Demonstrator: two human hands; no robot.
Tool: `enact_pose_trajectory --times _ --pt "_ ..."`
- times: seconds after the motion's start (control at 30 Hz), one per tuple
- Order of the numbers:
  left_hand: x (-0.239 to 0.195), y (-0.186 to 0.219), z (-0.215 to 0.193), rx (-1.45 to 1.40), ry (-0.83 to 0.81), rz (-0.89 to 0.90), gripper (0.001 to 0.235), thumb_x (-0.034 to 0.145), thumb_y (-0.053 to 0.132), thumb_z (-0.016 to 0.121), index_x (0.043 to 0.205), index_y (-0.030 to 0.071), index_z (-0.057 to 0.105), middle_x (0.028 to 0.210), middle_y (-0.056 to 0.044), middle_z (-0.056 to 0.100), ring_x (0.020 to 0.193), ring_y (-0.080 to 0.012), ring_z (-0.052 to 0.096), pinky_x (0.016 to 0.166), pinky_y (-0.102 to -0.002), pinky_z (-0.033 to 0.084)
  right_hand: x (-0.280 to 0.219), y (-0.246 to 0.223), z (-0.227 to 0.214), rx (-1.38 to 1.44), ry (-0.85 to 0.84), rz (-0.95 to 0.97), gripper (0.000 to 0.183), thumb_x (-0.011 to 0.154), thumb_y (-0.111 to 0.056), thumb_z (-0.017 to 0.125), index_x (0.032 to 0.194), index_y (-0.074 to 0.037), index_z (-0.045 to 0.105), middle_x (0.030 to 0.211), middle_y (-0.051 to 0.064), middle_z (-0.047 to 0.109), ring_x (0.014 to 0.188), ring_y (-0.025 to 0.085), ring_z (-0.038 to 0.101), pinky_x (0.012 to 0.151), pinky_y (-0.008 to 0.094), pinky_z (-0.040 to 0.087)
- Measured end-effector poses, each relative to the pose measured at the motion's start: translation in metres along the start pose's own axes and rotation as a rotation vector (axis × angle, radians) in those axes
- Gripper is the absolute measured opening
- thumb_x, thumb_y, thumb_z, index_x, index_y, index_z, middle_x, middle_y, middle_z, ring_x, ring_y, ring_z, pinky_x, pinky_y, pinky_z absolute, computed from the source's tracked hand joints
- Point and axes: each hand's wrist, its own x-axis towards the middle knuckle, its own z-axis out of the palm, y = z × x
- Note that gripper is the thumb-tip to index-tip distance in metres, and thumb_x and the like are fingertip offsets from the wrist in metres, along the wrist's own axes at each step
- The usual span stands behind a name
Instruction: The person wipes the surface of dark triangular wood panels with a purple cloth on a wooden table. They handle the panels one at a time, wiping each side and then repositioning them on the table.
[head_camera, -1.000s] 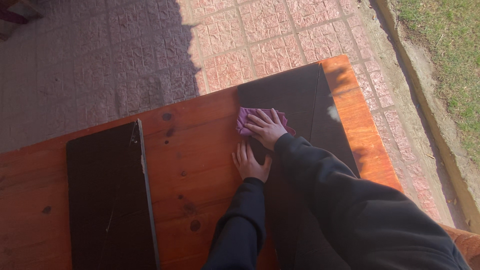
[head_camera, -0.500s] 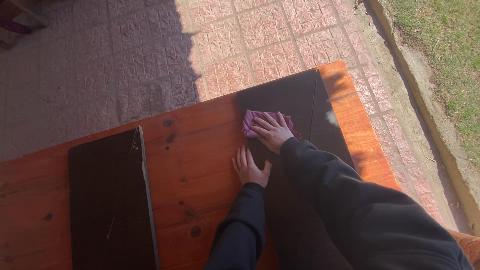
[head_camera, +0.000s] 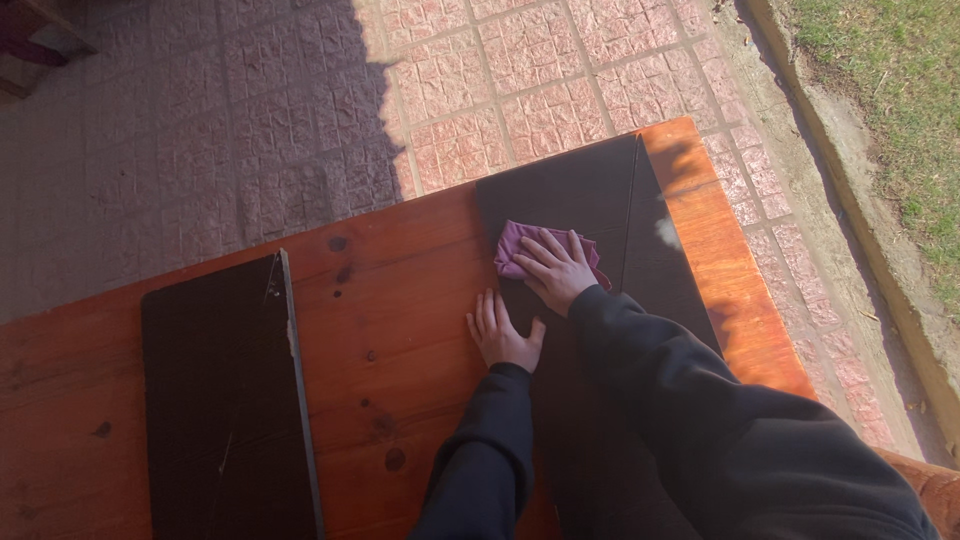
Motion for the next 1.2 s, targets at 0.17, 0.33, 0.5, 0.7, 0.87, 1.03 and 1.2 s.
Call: enact_pose_trajectory --times 0.17,0.33,0.5,0.7,0.87,1.03,1.2 --pt "0.0 -0.001 0.003 -0.014 0.033 0.006 0.088 0.067 0.047 0.069 0.143 0.006 0.052 0.157 -0.011 0.043 0.149 -0.0287 0.035 0.123 -0.056 0.017 0.007 0.024 -0.006 0.008 -0.039 0.173 0.049 0.101 -0.048 0.049 0.149 -0.037 0.048 0.163 -0.003 0.038 0.155 0.031 0.026 0.119 0.071 0.016" --pt "0.0 0.002 -0.002 -0.003 -0.008 -0.002 0.087 0.069 0.048 0.068 0.143 0.005 0.051 0.157 -0.013 0.042 0.149 -0.0305 0.034 0.123 -0.057 0.017 0.032 0.03 -0.004 -0.015 -0.035 0.235 0.05 0.1 -0.046 0.053 0.149 -0.039 0.047 0.163 -0.003 0.037 0.155 0.031 0.025 0.119 0.072 0.015" --pt "0.0 0.0 0.003 0.021 0.021 0.011 0.088 0.069 0.046 0.069 0.144 0.004 0.05 0.157 -0.013 0.041 0.15 -0.0309 0.034 0.122 -0.058 0.018 0.02 0.018 0.001 -0.008 -0.031 0.125 0.051 0.099 -0.05 0.053 0.148 -0.041 0.046 0.162 -0.006 0.037 0.155 0.029 0.025 0.12 0.071 0.015" --pt "0.0 -0.002 0.003 -0.038 0.037 0.001 0.088 0.067 0.047 0.071 0.142 0.006 0.053 0.156 -0.013 0.044 0.149 -0.03 0.035 0.123 -0.056 0.017 -0.003 0.02 -0.011 -0.017 -0.027 0.129 0.05 0.099 -0.048 0.053 0.148 -0.037 0.048 0.161 -0.003 0.04 0.155 0.03 0.026 0.119 0.07 0.018" --pt "-0.001 -0.002 0.005 -0.025 0.094 0.033 0.088 0.065 0.047 0.07 0.14 0.005 0.055 0.154 -0.012 0.047 0.147 -0.03 0.038 0.122 -0.056 0.02 0.009 0.052 -0.023 0.011 -0.018 0.376 0.05 0.102 -0.046 0.051 0.15 -0.033 0.048 0.163 0.002 0.037 0.155 0.033 0.025 0.12 0.073 0.013" --pt "-0.001 -0.005 0.007 -0.032 0.12 0.057 0.088 0.064 0.046 0.071 0.14 0.005 0.055 0.152 -0.014 0.048 0.146 -0.0317 0.04 0.12 -0.058 0.022 0.018 0.067 -0.018 -0.016 -0.001 0.412 0.05 0.101 -0.048 0.051 0.15 -0.034 0.049 0.163 0.001 0.039 0.156 0.031 0.024 0.121 0.072 0.008" --pt "-0.002 0.0 0.002 0.023 0.064 0.086 0.095 0.069 0.047 0.067 0.149 0.003 0.042 0.154 -0.018 0.043 0.146 -0.0369 0.038 0.118 -0.063 0.024 -0.002 0.053 -0.016 -0.05 0.043 0.282 0.05 0.098 -0.045 0.056 0.147 -0.035 0.051 0.161 0.0 0.04 0.154 0.031 0.027 0.12 0.07 0.015"
